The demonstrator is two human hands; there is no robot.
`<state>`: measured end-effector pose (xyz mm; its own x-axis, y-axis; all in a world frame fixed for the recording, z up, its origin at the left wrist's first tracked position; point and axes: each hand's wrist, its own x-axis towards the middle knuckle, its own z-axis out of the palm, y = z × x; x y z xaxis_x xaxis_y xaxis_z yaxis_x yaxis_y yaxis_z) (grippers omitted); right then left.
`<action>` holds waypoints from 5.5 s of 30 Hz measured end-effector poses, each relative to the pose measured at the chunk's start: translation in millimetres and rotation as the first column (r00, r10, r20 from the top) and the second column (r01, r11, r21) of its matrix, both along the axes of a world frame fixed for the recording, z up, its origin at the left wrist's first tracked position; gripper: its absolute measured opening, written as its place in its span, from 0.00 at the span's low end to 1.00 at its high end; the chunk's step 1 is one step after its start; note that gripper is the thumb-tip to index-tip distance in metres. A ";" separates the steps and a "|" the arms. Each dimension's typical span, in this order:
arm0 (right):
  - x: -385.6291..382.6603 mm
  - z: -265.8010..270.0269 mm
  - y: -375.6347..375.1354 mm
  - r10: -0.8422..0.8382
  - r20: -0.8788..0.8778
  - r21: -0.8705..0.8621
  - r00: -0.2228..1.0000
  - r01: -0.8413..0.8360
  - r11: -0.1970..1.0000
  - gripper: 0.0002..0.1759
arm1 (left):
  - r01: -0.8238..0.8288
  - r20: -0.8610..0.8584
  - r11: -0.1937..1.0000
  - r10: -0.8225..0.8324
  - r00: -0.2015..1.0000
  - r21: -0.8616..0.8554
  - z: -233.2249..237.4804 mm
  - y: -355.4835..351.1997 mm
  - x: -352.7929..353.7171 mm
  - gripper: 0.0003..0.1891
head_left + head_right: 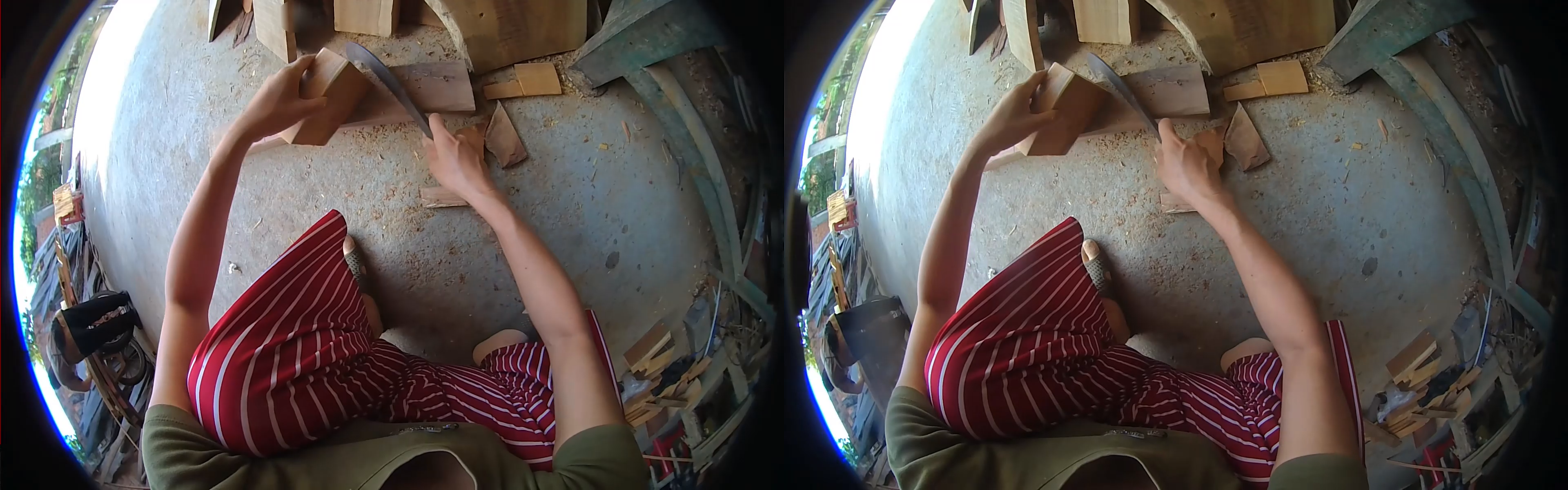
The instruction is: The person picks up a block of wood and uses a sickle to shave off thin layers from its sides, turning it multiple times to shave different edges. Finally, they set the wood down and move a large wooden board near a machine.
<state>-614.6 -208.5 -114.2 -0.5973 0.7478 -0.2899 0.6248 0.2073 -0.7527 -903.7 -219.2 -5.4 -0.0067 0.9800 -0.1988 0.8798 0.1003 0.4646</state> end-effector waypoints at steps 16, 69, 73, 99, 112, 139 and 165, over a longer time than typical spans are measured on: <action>-10.6 65.3 6.0 0.037 -0.029 0.260 0.999 -0.029 0.965 0.11 | 0.095 -0.208 0.991 -0.112 0.972 -0.089 3.7 -8.5 -8.2 0.44; -6.9 18.1 5.0 -0.073 -0.019 0.302 0.997 0.075 0.950 0.12 | -0.159 0.020 0.987 0.159 0.987 0.021 -16.8 -26.6 42.1 0.62; -18.9 57.7 -7.7 -0.036 0.014 0.246 0.999 0.032 0.969 0.18 | -0.159 0.018 0.987 0.160 0.987 -0.025 -10.2 -27.7 53.7 0.62; -21.7 56.7 -7.3 -0.014 -0.018 0.191 1.000 0.018 0.981 0.26 | -0.347 0.142 0.927 0.366 0.920 -0.142 -11.5 -29.0 76.7 0.63; -21.4 58.3 -13.7 -0.026 -0.096 0.079 0.995 0.034 0.996 0.24 | -0.361 0.299 0.929 0.370 0.880 -0.086 -15.8 -25.1 69.6 0.60; -5.8 17.0 -9.5 0.067 0.046 0.225 0.997 -0.075 0.971 0.22 | -0.397 0.329 0.917 0.365 0.871 0.034 -24.3 -15.7 71.2 0.56; 65.9 23.5 5.3 -0.100 0.240 0.442 0.966 -0.017 0.897 0.21 | -0.543 0.793 0.740 0.574 0.203 -0.397 -61.2 -94.9 24.1 0.32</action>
